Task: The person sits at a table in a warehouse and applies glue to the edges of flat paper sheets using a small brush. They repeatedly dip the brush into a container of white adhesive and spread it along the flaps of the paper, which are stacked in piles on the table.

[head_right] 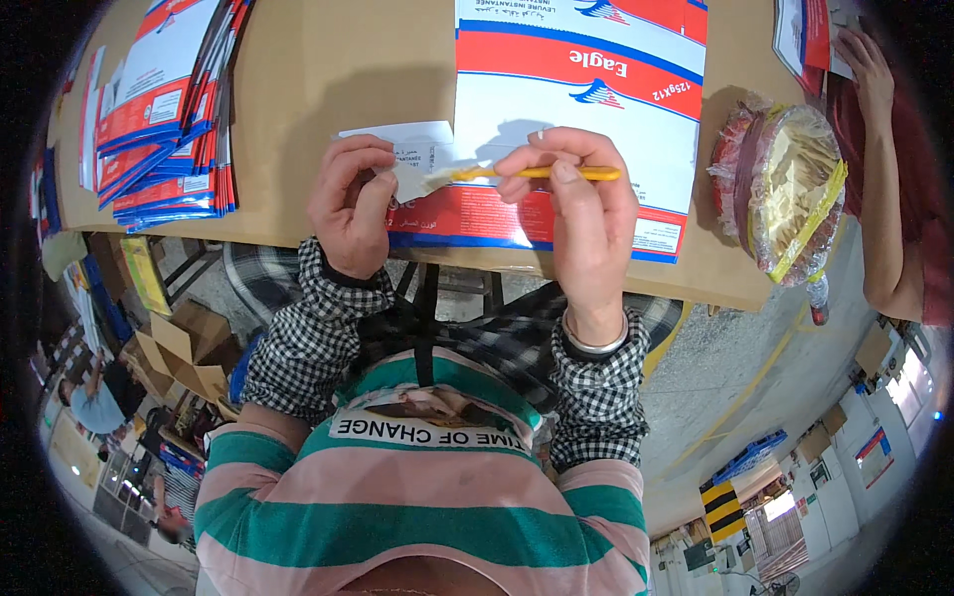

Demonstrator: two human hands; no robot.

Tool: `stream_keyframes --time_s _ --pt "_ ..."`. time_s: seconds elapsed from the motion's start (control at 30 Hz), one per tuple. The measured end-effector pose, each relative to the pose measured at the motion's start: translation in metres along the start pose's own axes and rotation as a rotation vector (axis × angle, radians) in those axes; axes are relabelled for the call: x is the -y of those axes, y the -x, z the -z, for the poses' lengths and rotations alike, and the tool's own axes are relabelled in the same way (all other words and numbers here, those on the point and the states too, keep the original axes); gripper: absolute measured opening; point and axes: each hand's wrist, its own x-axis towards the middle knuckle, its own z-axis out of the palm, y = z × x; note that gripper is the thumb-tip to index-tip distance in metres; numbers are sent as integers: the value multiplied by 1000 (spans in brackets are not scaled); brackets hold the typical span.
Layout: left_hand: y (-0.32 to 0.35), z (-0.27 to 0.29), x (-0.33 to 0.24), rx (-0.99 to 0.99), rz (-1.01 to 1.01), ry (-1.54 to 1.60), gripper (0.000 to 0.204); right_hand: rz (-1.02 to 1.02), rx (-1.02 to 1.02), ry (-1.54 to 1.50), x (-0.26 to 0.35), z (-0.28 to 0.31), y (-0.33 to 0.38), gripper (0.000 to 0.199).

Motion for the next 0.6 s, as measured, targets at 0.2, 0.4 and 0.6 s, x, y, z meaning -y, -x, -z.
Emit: stream_keyframes --time_s 0.2,0.4,0.6 --pt "0 0 1 3 -5 1 10 -25 34 14 3 4 2 21" --pt "0 0 0 12 23 22 10 -29 61 60 5 3 2 20" --pt "0 1 2 7 -3 -2 11 -12 44 45 7 -4 2 20"
